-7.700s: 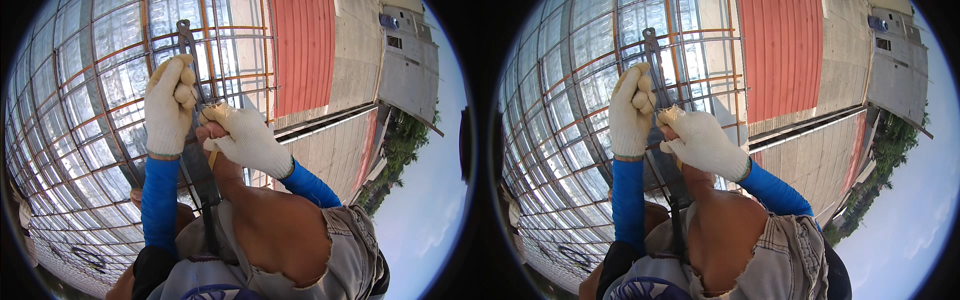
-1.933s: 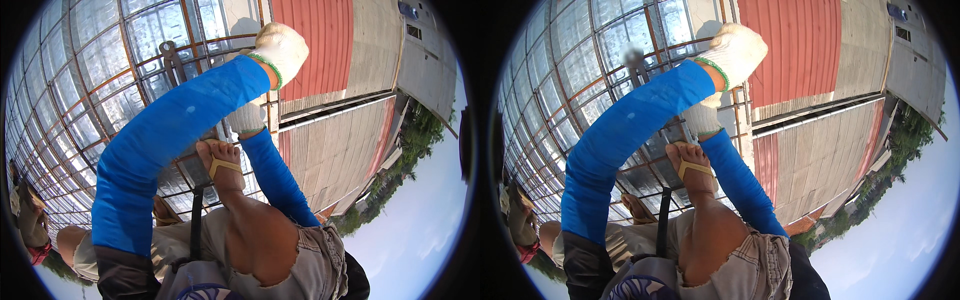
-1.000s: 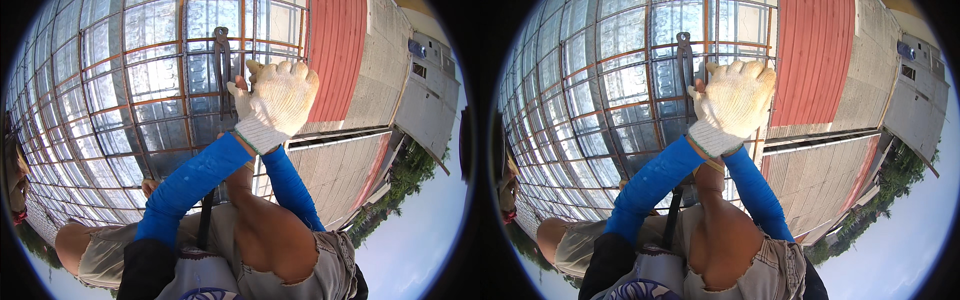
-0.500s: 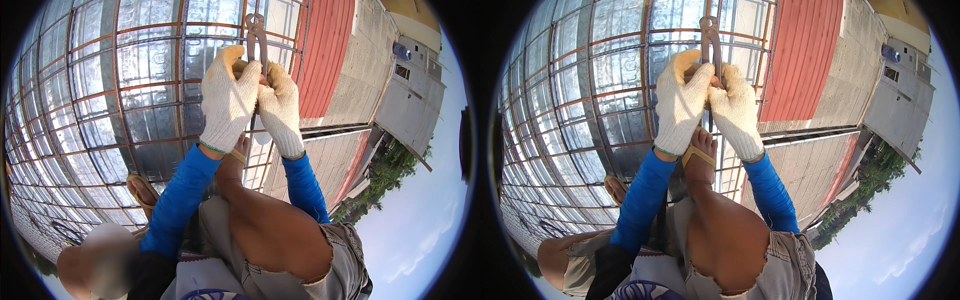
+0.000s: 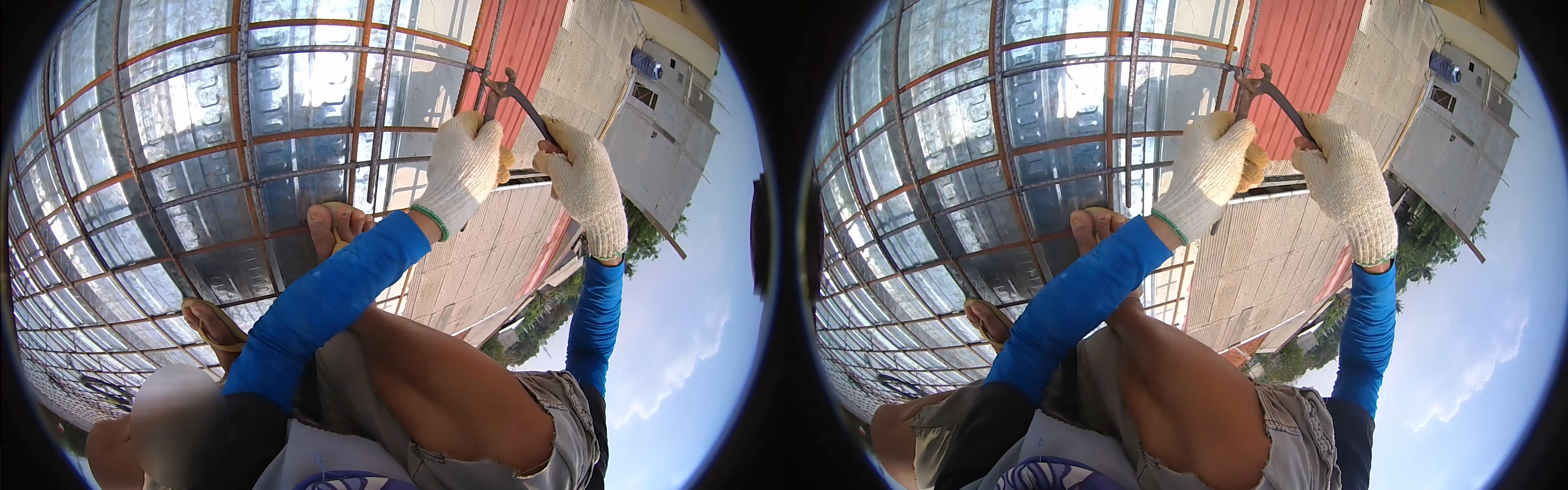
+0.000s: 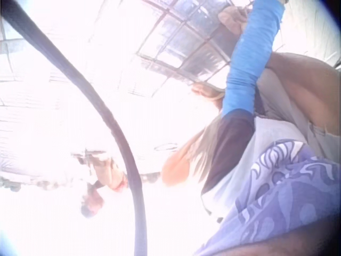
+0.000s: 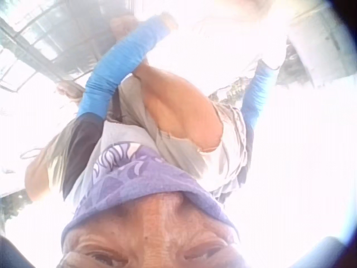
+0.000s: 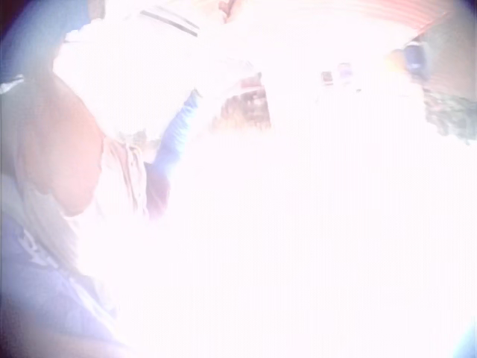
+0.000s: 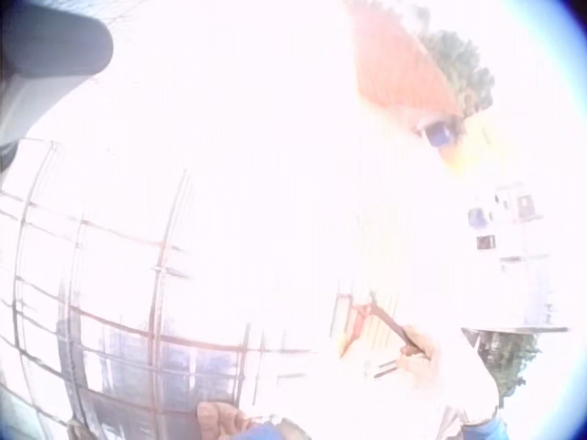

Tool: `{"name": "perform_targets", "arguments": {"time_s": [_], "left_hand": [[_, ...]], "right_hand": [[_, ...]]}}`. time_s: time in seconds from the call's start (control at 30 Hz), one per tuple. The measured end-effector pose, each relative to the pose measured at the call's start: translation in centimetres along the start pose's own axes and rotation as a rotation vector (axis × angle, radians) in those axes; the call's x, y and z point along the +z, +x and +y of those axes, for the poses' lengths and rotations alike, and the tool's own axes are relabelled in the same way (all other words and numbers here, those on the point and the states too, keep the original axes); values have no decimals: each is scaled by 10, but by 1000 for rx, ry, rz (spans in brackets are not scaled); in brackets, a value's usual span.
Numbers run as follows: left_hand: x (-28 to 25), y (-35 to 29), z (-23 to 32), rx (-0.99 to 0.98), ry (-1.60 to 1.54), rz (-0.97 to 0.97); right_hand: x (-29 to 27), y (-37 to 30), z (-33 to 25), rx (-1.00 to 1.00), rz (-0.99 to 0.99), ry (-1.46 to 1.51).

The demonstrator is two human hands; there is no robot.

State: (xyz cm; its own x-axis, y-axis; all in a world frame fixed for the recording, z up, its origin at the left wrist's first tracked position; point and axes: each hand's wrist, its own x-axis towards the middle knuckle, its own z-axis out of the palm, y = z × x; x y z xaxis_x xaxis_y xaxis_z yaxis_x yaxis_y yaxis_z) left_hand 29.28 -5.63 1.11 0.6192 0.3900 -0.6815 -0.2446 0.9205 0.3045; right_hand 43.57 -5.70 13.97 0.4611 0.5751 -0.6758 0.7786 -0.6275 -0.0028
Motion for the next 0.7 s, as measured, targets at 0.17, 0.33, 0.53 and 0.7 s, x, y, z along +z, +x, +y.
{"name": "perform_targets", "arguments": {"time_s": [0.17,0.33,0.53,0.7], "left_hand": [[-3,3,-18,73,-118,-9],[2,7,-12,30,-184,9],[13,13,1,-109,-328,-21],[20,19,4,-127,-386,-24]], "right_hand": [[-4,27,2,-241,-57,-277],[-7,32,-12,-169,-60,-393],[-13,40,-13,-249,-5,-500],[-15,45,-14,-285,15,-558]]}}
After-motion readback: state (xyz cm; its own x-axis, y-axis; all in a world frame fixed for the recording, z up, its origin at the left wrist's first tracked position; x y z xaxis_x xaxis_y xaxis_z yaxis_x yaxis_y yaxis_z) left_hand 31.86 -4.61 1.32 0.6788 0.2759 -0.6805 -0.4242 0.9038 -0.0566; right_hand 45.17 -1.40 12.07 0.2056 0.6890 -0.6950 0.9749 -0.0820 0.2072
